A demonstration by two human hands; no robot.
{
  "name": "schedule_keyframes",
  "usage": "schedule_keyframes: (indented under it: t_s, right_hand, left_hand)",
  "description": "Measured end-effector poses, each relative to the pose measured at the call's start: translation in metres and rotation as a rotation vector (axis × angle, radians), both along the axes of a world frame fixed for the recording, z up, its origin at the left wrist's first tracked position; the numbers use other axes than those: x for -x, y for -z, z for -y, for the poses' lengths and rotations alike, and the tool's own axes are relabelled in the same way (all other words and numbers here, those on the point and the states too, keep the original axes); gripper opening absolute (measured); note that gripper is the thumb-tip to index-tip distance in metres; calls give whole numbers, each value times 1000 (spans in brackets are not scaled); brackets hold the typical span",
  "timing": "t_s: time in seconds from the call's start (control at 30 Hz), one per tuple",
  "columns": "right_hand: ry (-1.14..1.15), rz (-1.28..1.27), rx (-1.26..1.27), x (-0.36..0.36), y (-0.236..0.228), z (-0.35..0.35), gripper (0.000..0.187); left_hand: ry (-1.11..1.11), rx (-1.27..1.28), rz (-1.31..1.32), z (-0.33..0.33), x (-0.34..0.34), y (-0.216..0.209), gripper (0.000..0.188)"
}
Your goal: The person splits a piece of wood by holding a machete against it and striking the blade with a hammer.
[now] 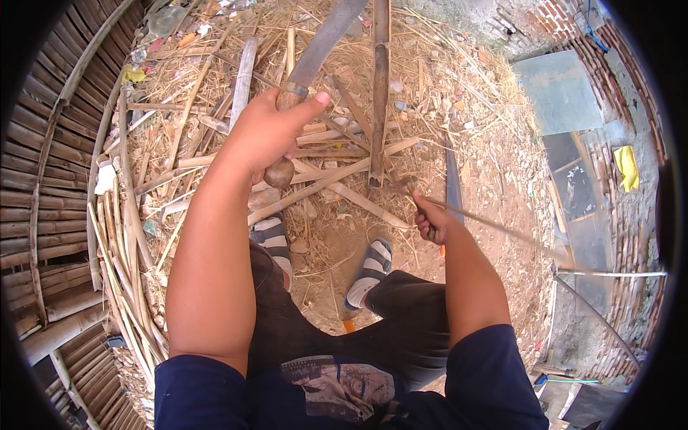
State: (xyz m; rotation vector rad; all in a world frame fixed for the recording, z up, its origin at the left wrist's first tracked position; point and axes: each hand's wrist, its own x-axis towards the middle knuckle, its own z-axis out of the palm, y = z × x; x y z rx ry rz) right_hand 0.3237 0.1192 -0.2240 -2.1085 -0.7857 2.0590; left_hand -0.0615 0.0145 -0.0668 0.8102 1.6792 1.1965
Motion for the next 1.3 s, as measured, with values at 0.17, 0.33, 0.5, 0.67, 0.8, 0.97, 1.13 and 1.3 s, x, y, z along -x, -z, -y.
schedule_keyframes:
  t_s: [0.17, 0.33, 0.5, 0.67, 0.8, 0.97, 1.13, 1.3]
  right_hand:
    - [37, -35, -257, 52, -40, -67, 46]
    - [32, 27, -450, 77, -68, -89, 33]
    - [-123, 130, -399, 57, -72, -70, 35]
    - [-294, 207, -423, 23, -86, -45, 35]
    - [-316, 218, -482, 1, -80, -38, 36]
    - [-461, 363, -553, -9, -74, -37, 39]
    - [-563, 332, -498, -28, -53, -47, 39]
    - [-758, 380, -279, -54, -3, -54, 35]
  left_hand:
    - [-48, 14, 17, 11, 25, -6, 61]
    - [-115, -63, 58, 21, 47, -5, 53]
    - [-194, -113, 90, 25, 55, -3, 46]
    - [-202, -139, 109, 28, 59, 2, 44]
    - [-197, -144, 125, 27, 54, -1, 42]
    - [-258, -96, 105, 22, 46, 3, 38]
    - [-227, -107, 76, 24, 44, 6, 36]
    - [-212, -90, 52, 21, 34, 6, 32]
